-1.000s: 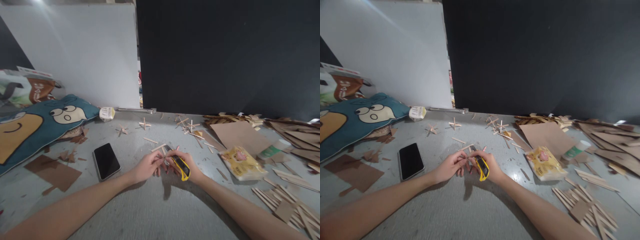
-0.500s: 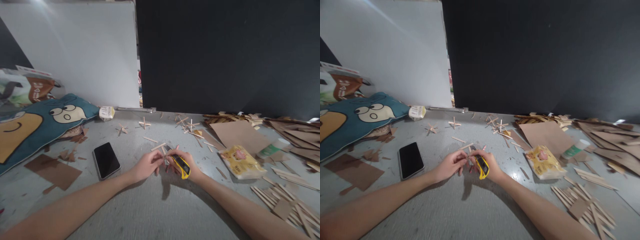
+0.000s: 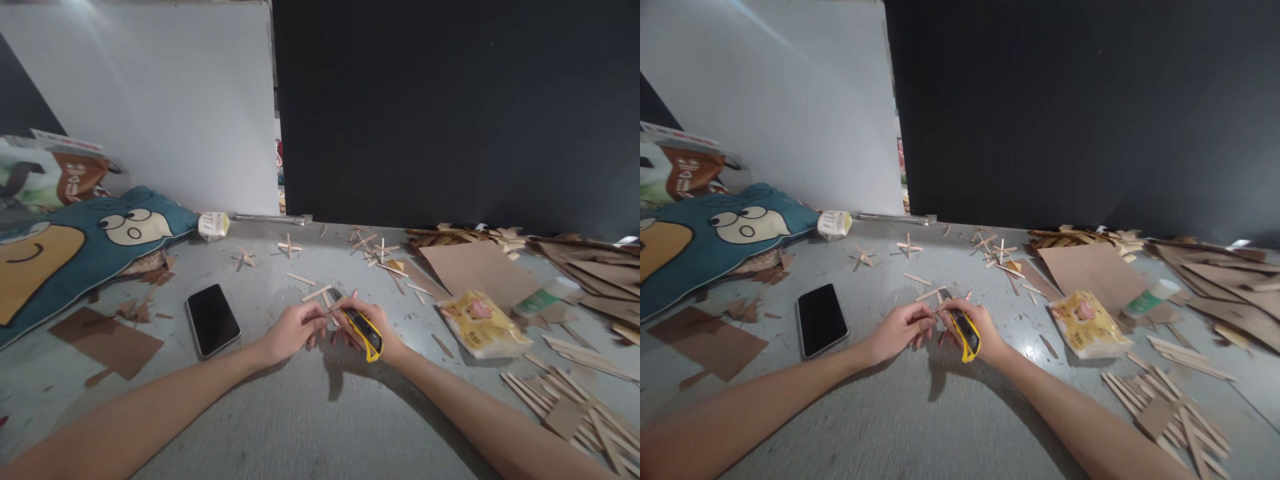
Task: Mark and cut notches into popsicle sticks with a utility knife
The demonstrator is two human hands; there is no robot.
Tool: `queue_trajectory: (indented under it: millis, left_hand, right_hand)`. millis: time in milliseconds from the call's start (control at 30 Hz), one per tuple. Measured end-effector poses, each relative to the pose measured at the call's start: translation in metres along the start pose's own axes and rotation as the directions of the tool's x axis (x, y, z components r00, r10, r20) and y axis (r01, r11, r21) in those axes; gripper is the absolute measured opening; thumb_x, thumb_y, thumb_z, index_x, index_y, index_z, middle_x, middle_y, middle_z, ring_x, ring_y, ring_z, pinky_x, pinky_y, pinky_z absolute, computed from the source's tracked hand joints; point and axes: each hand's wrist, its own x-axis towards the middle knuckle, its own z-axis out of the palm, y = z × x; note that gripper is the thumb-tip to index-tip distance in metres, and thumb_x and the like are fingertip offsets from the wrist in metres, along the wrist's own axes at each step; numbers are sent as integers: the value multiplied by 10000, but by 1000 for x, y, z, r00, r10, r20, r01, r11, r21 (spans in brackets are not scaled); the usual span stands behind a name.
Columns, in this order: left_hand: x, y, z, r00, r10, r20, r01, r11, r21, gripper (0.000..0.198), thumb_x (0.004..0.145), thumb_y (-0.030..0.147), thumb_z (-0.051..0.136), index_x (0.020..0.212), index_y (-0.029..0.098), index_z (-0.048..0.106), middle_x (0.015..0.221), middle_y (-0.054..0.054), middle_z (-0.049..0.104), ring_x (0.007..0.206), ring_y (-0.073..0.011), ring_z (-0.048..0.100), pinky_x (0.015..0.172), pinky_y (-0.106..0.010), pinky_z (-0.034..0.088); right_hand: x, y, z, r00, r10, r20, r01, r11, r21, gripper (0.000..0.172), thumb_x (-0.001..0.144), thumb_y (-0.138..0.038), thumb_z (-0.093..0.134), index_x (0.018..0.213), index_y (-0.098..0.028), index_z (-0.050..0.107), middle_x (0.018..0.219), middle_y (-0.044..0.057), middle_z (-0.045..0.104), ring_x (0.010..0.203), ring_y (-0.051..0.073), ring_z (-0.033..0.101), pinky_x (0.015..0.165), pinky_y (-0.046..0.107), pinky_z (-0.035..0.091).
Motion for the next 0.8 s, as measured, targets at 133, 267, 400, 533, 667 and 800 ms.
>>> queue_trajectory:
  millis: [133,267,400,533,667,800]
  left_hand:
    - [0,1,0,1000,-24,6,24,999,30,433,935,580,615,794,171,607,665,8,608,521,-96,522,518,-228,395]
    - [-1,1,-2,996,-80,26,78,995,64,529,954,634,544,691,176,574,580,16,550,482,-97,493,495,-232,355]
    - [-1,2,-3,998,-63,32,60,995,83,561,940,677,530,664,188,537,557,26,518,476,-100,475,486,-232,349]
    - [-1,1,-3,998,-52,41,47,993,106,586,948,693,516,651,187,528,548,28,515,475,-99,473,489,-229,349]
    - [-2,0,-4,998,-33,54,27,993,111,622,940,731,507,639,187,529,538,24,510,479,-104,484,490,-228,353]
    - [-2,1,-5,997,-37,69,29,993,112,641,929,754,507,637,184,539,533,23,511,464,-101,474,487,-228,347]
  right_hand:
    - [1,0,0,1000,-18,1,18,1000,17,390,925,-588,632,936,-200,659,510,-27,571,424,147,609,402,220,458]
    - [2,1,1,1000,-16,-22,17,999,44,397,909,-603,636,915,-207,650,514,-34,558,405,139,583,384,224,444]
    - [2,1,2,1000,4,-11,-3,998,58,423,895,-631,638,897,-209,639,525,-33,566,399,132,571,377,220,436]
    - [2,1,1,1000,4,-6,-3,997,83,432,891,-635,649,876,-204,633,525,-32,557,398,129,567,385,222,448]
    - [2,3,1,1000,17,-9,-16,994,104,448,878,-646,662,875,-198,638,551,-19,581,402,132,574,382,226,460]
    - [2,-1,0,1000,25,-2,-24,995,101,455,874,-650,662,871,-196,643,568,-12,601,399,126,567,371,219,448]
